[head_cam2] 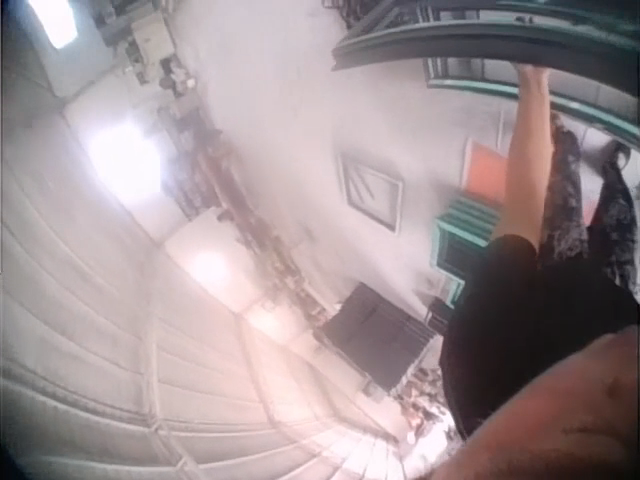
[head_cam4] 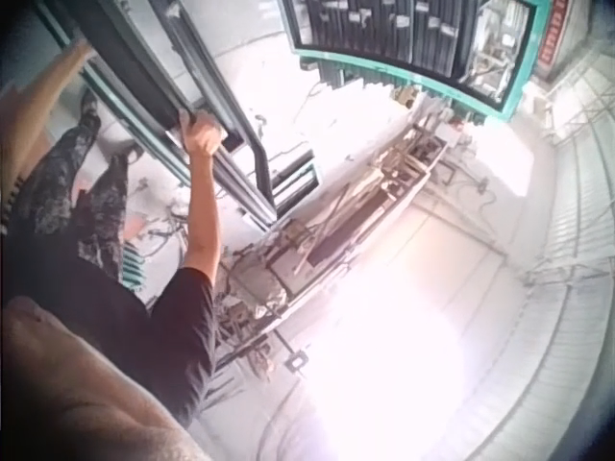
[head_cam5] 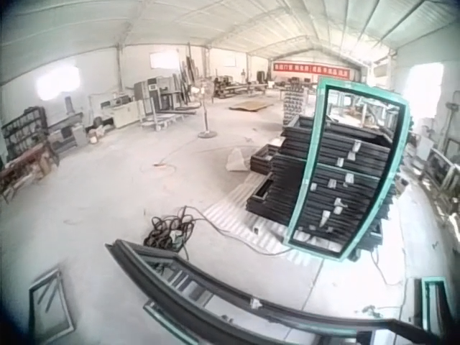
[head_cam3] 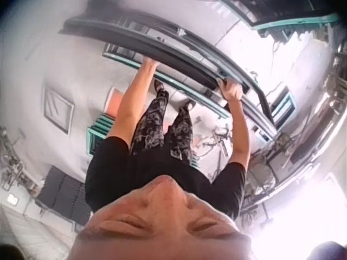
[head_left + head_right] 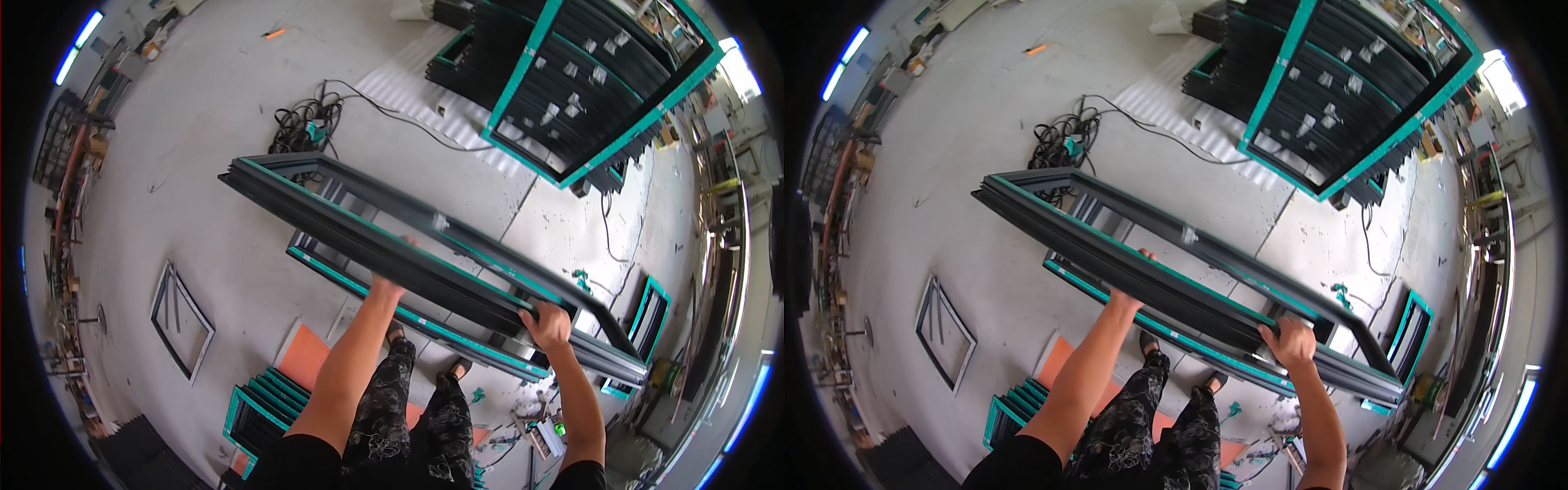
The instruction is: The person trims tape from a frame using shears, fits a rubber seal into the frame groove by hand, and applies tape to the corners of another frame.
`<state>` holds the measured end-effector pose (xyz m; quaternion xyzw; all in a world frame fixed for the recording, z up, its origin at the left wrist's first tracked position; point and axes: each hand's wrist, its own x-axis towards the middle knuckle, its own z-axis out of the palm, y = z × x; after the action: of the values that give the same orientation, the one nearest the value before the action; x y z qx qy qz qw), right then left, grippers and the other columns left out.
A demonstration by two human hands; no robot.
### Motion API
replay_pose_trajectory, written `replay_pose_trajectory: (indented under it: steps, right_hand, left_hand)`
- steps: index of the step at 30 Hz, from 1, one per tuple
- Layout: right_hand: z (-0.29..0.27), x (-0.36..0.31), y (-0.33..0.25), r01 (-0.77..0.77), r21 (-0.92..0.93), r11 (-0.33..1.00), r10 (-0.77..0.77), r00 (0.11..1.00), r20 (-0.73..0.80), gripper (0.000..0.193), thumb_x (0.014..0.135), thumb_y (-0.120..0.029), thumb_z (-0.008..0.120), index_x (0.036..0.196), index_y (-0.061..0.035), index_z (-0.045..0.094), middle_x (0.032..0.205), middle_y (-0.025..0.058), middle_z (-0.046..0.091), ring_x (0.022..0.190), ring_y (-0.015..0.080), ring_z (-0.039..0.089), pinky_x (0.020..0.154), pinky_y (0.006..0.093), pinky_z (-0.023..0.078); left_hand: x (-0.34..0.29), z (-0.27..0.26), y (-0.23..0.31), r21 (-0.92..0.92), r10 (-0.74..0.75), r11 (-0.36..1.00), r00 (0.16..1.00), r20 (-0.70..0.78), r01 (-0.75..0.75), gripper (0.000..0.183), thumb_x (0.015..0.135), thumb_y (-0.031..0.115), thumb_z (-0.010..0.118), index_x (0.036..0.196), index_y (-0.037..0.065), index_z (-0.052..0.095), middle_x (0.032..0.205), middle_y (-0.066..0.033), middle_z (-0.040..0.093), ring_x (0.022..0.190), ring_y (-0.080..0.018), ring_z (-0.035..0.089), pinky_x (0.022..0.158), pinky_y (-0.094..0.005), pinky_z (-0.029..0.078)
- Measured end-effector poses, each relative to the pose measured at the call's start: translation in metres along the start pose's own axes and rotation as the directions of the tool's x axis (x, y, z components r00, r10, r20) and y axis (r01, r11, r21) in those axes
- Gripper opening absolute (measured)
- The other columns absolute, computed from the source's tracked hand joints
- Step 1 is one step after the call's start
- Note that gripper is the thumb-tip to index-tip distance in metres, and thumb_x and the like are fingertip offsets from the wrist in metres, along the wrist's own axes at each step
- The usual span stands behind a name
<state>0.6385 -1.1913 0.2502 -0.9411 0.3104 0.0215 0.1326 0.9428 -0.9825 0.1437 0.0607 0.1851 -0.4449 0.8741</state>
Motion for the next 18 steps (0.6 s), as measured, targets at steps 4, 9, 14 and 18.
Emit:
replay_pose_trajectory:
  steps: [4,9,14,18]
  right_hand:
    - [0.07,0.014,-0.003,-0.049,0.041,0.998,0.045,0.996,0.074,0.054,0.08,-0.056,0.068,0.068,-0.0041,0.06,0.071,0.0154,0.062,0.072,0.0375,0.063,0.063,0.0465,0.049]
    - [0.148,-0.028,-0.003,-0.105,0.097,0.99,0.083,0.974,0.209,0.056,0.074,-0.058,0.073,0.074,-0.0033,0.064,0.079,0.0163,0.064,0.082,0.0382,0.062,0.074,0.0465,0.049]
    - [0.225,-0.078,-0.012,-0.188,0.15,0.971,0.118,0.916,0.384,0.071,0.069,-0.071,0.07,0.083,-0.0016,0.065,0.09,0.018,0.064,0.09,0.0362,0.063,0.08,0.0453,0.051]
    - [0.273,-0.088,-0.019,-0.256,0.127,0.958,0.158,0.844,0.513,0.073,0.068,-0.072,0.07,0.091,-0.0025,0.066,0.097,0.0172,0.062,0.097,0.0346,0.061,0.086,0.0448,0.049]
  left_hand:
    - [0.019,-0.08,0.028,0.061,0.027,0.998,0.999,0.032,-0.028,0.045,0.095,0.044,0.049,0.103,0.003,0.066,0.107,-0.0129,0.068,0.108,-0.0291,0.062,0.097,-0.0458,0.049]
    - [-0.036,-0.157,0.037,-0.005,0.033,0.999,0.931,-0.362,-0.037,0.05,0.097,0.051,0.04,0.105,0.007,0.063,0.111,-0.014,0.065,0.107,-0.0329,0.058,0.103,-0.052,0.04]
    - [-0.085,-0.247,0.056,0.108,0.058,0.994,0.851,-0.523,-0.001,0.048,0.097,0.038,0.036,0.114,0.003,0.064,0.11,-0.0133,0.069,0.106,-0.0324,0.063,0.102,-0.0515,0.045]
    - [-0.099,-0.327,0.086,0.232,0.097,0.971,0.807,-0.583,0.05,0.046,0.094,0.042,0.04,0.108,0.006,0.066,0.108,-0.012,0.07,0.107,-0.0318,0.062,0.1,-0.053,0.045]
